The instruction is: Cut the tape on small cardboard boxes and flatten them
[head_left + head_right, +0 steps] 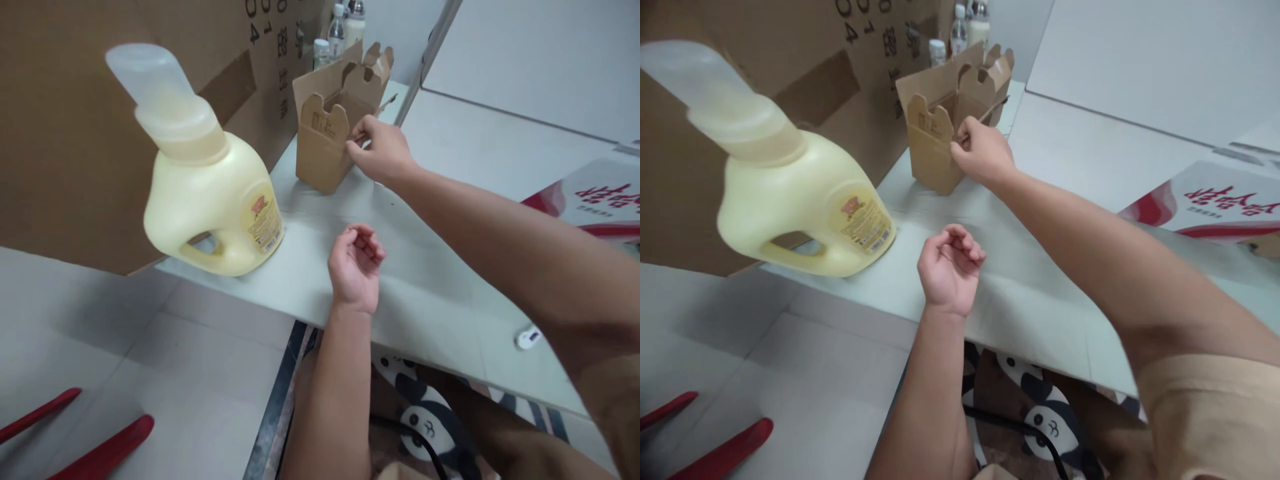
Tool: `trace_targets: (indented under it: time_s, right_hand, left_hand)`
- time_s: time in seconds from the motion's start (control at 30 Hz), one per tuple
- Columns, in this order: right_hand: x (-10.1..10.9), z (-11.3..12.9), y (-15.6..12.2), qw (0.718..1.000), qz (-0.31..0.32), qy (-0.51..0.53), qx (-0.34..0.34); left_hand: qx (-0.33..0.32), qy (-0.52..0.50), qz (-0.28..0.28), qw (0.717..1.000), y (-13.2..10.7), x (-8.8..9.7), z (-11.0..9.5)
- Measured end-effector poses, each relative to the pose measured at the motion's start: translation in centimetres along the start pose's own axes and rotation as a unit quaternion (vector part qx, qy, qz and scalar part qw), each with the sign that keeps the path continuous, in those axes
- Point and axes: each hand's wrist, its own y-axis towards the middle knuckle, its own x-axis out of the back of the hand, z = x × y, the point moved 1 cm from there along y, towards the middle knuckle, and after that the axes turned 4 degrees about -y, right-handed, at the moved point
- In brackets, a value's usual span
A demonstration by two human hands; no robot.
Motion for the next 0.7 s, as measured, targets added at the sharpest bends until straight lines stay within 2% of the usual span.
trace_targets:
  time_s: [0.07,0.13,0.2,0.27,0.37,0.43,0.5,0.57,0.6,0.7]
  right_hand:
    - [2.0,-1.1,-4.7,0.998,-0.026,0.055,0.013]
    - [4.5,-2.4,-10.3,0.992,-0.059,0.105,-0.026]
    - [7.1,-4.1,-16.2,0.983,-0.095,0.145,-0.068]
    - [9.2,-5.7,-21.7,0.972,-0.152,0.162,-0.076]
    - [10.7,-7.9,-28.5,0.958,-0.214,0.181,-0.062]
    - [10.9,-8.9,-31.8,0.949,-0.235,0.185,-0.100]
    - [10.9,-9.8,-34.1,0.939,-0.240,0.180,-0.167]
    - [10.9,-10.6,-35.8,0.932,-0.243,0.173,-0.206]
    - [11.0,-11.0,-36.4,0.935,-0.237,0.175,-0.199]
    - [11.3,-11.8,-37.9,0.954,-0.194,0.215,-0.077]
  left_hand:
    - [-0.143,0.037,-0.069,0.987,-0.5,0.5,-0.7]
    - [-0.315,0.091,-0.153,0.932,-1.0,0.9,-1.5]
    - [-0.410,0.142,-0.198,0.879,-1.4,1.2,-1.9]
    - [-0.397,0.191,-0.171,0.881,-1.2,1.3,-1.6]
    - [-0.315,0.233,-0.018,0.920,-0.8,0.6,0.0]
    - [-0.238,0.228,0.093,0.940,-1.0,-0.2,1.8]
    - [-0.179,0.233,0.176,0.940,-1.5,-1.1,3.7]
    - [-0.163,0.268,0.220,0.923,-1.9,-1.8,5.4]
    - [-0.168,0.294,0.228,0.913,-2.0,-2.1,6.2]
    - [-0.191,0.366,0.219,0.884,-2.0,-3.0,8.0]
